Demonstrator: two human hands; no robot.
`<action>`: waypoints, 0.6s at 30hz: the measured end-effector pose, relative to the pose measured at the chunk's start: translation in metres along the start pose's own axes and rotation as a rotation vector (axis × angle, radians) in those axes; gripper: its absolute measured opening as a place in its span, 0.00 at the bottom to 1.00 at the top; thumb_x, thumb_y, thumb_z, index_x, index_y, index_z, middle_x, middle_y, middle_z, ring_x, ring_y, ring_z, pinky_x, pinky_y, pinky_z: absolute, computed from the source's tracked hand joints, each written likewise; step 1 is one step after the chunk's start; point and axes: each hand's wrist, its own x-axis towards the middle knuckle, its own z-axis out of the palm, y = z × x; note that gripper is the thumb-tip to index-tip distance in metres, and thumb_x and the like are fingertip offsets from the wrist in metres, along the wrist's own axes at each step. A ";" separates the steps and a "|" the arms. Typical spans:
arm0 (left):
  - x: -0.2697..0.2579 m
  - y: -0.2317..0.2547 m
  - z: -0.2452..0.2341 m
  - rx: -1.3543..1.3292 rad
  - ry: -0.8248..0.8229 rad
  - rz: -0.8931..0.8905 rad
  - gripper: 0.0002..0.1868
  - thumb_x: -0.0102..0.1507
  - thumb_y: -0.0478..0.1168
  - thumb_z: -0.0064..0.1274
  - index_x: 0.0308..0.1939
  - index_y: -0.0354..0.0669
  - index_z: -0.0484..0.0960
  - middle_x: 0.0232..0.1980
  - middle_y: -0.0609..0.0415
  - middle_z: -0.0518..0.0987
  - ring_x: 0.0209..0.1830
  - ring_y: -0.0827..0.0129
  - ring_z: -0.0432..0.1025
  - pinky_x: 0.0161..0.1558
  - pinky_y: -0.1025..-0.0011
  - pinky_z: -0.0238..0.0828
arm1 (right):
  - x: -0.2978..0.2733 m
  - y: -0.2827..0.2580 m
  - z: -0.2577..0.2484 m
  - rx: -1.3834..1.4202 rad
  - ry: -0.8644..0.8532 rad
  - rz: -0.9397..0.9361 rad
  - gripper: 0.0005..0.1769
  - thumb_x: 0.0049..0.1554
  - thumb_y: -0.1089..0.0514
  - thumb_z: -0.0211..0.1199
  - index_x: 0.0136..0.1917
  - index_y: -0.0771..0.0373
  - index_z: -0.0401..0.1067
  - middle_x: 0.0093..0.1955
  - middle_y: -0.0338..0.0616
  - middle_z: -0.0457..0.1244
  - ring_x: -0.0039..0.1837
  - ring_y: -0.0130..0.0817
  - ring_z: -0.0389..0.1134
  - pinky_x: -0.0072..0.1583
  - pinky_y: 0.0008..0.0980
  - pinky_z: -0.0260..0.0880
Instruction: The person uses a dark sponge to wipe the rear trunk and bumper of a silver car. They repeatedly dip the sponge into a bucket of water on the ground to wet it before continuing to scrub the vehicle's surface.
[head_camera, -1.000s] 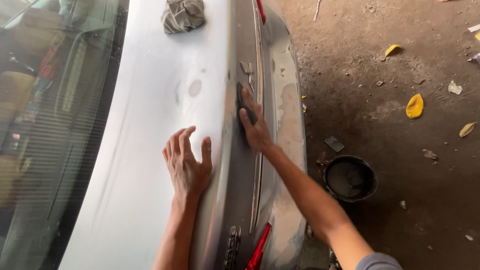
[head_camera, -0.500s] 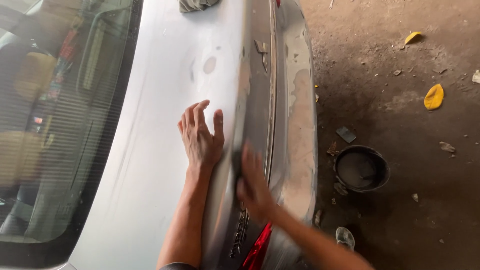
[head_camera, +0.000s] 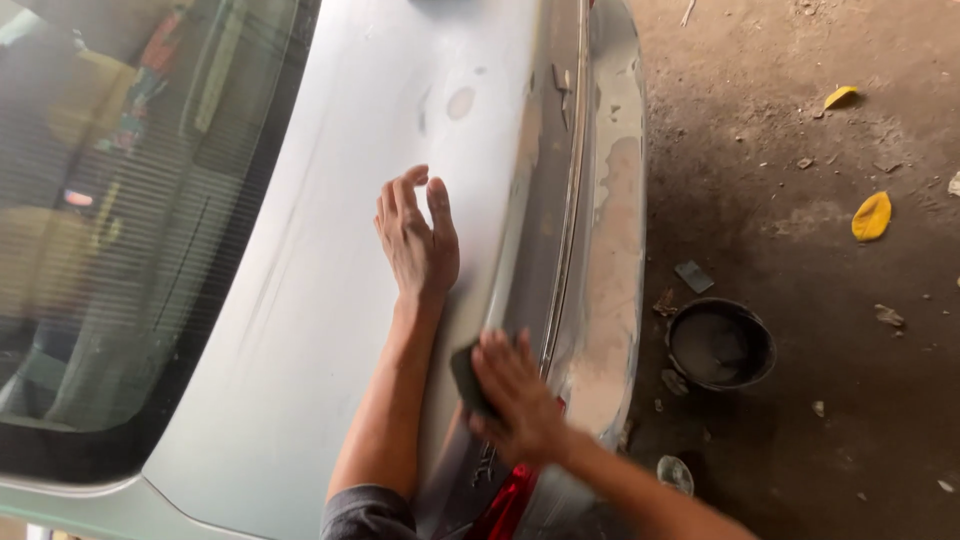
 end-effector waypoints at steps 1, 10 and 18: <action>0.000 -0.003 0.002 -0.003 0.001 -0.007 0.17 0.75 0.47 0.42 0.58 0.39 0.77 0.56 0.48 0.79 0.57 0.57 0.71 0.61 0.58 0.62 | 0.030 0.024 -0.015 -0.002 -0.008 0.001 0.43 0.66 0.47 0.50 0.86 0.62 0.37 0.88 0.58 0.34 0.87 0.53 0.31 0.82 0.55 0.24; 0.002 -0.016 -0.002 -0.238 0.180 -0.153 0.19 0.76 0.48 0.39 0.55 0.38 0.78 0.53 0.48 0.80 0.55 0.58 0.73 0.60 0.60 0.65 | 0.043 -0.014 -0.008 -0.260 0.117 0.028 0.45 0.69 0.40 0.44 0.87 0.62 0.29 0.89 0.57 0.29 0.89 0.53 0.28 0.82 0.65 0.21; -0.103 -0.084 -0.121 0.116 0.243 -0.009 0.14 0.76 0.46 0.44 0.53 0.39 0.79 0.53 0.46 0.79 0.57 0.57 0.72 0.62 0.58 0.63 | 0.116 0.068 -0.040 -0.301 0.050 -0.021 0.38 0.76 0.40 0.37 0.87 0.55 0.27 0.90 0.46 0.29 0.90 0.39 0.26 0.85 0.49 0.25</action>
